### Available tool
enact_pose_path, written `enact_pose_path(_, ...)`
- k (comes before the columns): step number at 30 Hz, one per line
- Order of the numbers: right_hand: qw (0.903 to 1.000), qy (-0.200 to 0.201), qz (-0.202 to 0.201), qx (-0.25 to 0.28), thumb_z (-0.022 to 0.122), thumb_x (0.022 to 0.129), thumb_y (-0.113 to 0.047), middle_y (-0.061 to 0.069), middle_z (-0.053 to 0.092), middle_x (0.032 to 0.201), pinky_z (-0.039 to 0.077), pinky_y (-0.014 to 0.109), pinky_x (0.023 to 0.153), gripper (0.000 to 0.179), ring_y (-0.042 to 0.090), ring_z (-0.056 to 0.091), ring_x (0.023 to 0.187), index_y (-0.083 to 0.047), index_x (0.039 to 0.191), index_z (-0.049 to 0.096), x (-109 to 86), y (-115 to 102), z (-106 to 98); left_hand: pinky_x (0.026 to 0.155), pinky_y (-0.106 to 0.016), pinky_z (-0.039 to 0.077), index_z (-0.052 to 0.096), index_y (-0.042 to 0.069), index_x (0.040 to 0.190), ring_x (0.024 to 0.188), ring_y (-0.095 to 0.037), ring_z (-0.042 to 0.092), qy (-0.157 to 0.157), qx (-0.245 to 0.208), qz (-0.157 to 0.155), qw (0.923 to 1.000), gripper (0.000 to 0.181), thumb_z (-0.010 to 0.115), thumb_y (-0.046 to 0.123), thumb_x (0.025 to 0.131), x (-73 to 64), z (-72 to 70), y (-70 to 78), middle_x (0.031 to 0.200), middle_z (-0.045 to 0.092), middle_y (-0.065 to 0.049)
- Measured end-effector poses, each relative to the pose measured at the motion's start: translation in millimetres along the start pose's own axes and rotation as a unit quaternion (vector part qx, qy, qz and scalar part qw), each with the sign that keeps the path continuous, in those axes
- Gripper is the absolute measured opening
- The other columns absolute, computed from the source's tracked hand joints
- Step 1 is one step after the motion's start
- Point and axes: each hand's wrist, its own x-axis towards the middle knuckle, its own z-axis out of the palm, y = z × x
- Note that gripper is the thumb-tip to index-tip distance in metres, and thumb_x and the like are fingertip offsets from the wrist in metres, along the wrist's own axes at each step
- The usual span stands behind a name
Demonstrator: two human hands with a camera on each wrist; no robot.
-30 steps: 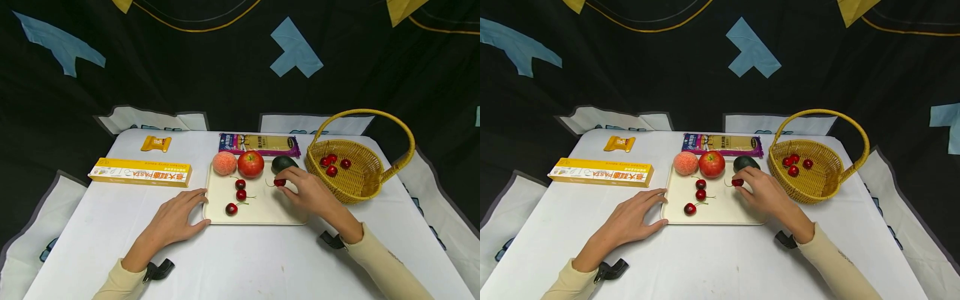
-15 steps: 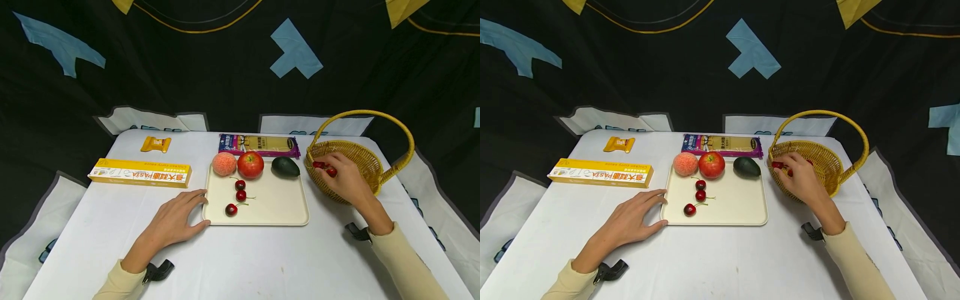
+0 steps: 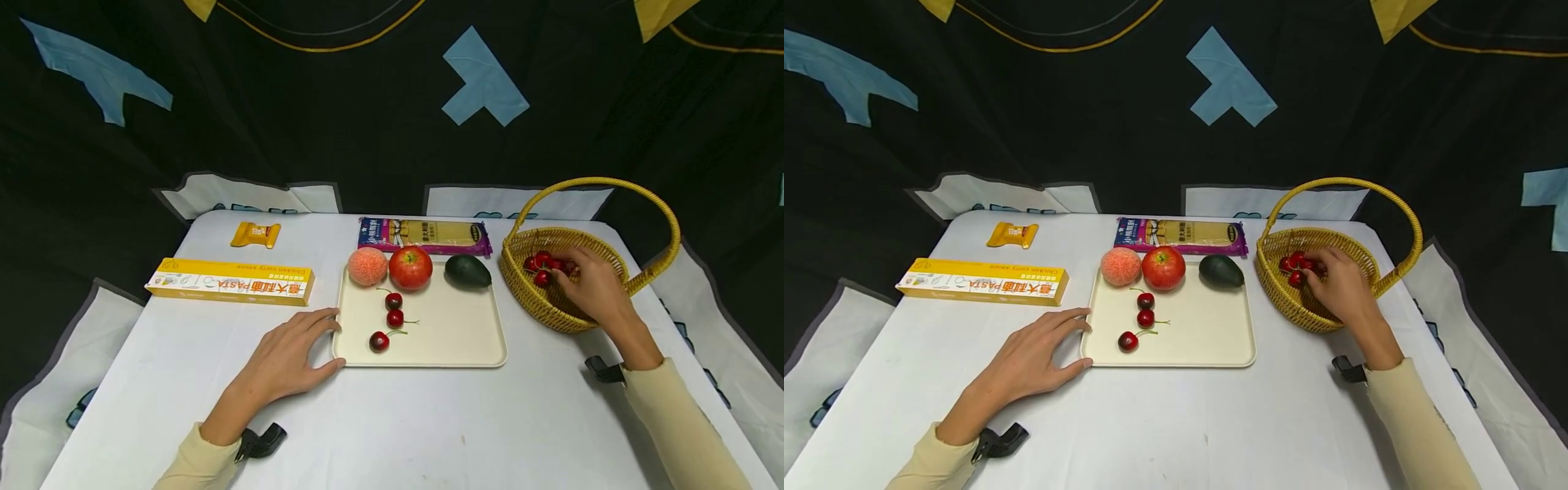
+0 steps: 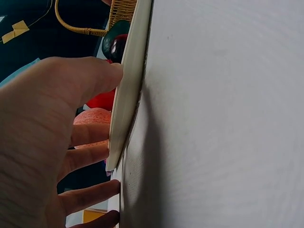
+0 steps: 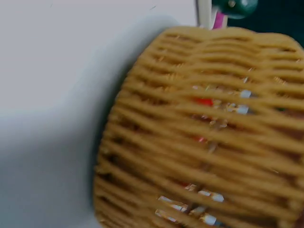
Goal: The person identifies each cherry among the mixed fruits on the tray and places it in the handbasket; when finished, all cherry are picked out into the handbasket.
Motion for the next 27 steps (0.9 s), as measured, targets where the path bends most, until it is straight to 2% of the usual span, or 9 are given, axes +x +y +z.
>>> enact_pose_path(8, 0.9986, -0.046, 0.026, -0.008, 0.076, 0.098, -0.005, 0.031, 0.063, 0.124, 0.059, 0.063, 0.083, 0.030, 0.046, 0.067, 0.102, 0.007, 0.125, 0.069, 2.0, 11.2, 0.9, 0.098, -0.053, 0.057, 0.072, 0.021, 0.127, 0.138, -0.028, 0.060, 0.006, -0.001, 0.004, 1.0000, 0.053, 0.082, 0.055, 0.087, 0.0, -0.2, 0.3, 0.156, 0.059, -0.001)
enact_pose_path(14, 0.9960, -0.078, 0.038, -0.019, 0.075, 0.098, -0.006, 0.029, 0.065, 0.118, 0.057, 0.061, 0.085, 0.031, 0.043, 0.064, 0.101, 0.008, 0.126, 0.069, 5.8, 17.8, 3.6, 0.097, -0.053, 0.058, 0.072, 0.021, 0.127, 0.137, -0.029, 0.060, 0.004, 0.001, 0.004, 1.0000, 0.053, 0.081, 0.055, 0.088, 0.3, 0.0, -0.1, 0.156, 0.059, -0.001)
enact_pose_path(22, 0.9960, -0.077, 0.024, -0.037, 0.078, 0.096, -0.007, 0.028, 0.068, 0.112, 0.057, 0.060, 0.081, 0.032, 0.041, 0.066, 0.097, 0.007, 0.124, 0.069, 8.8, 19.3, 5.4, 0.097, -0.053, 0.058, 0.072, 0.021, 0.127, 0.137, -0.028, 0.060, 0.002, 0.003, 0.003, 1.0000, 0.053, 0.081, 0.056, 0.088, 0.6, 0.6, -0.2, 0.156, 0.059, -0.001)
enact_pose_path(27, 0.9974, -0.044, 0.022, -0.052, 0.076, 0.098, -0.012, 0.027, 0.068, 0.116, 0.056, 0.062, 0.078, 0.035, 0.041, 0.066, 0.094, 0.004, 0.128, 0.069, 7.4, 1.3, 0.8, 0.097, -0.054, 0.058, 0.072, 0.021, 0.128, 0.138, -0.029, 0.060, 0.000, 0.003, 0.002, 1.0000, 0.054, 0.081, 0.056, 0.088, 0.3, -0.3, 0.4, 0.156, 0.059, -0.001)
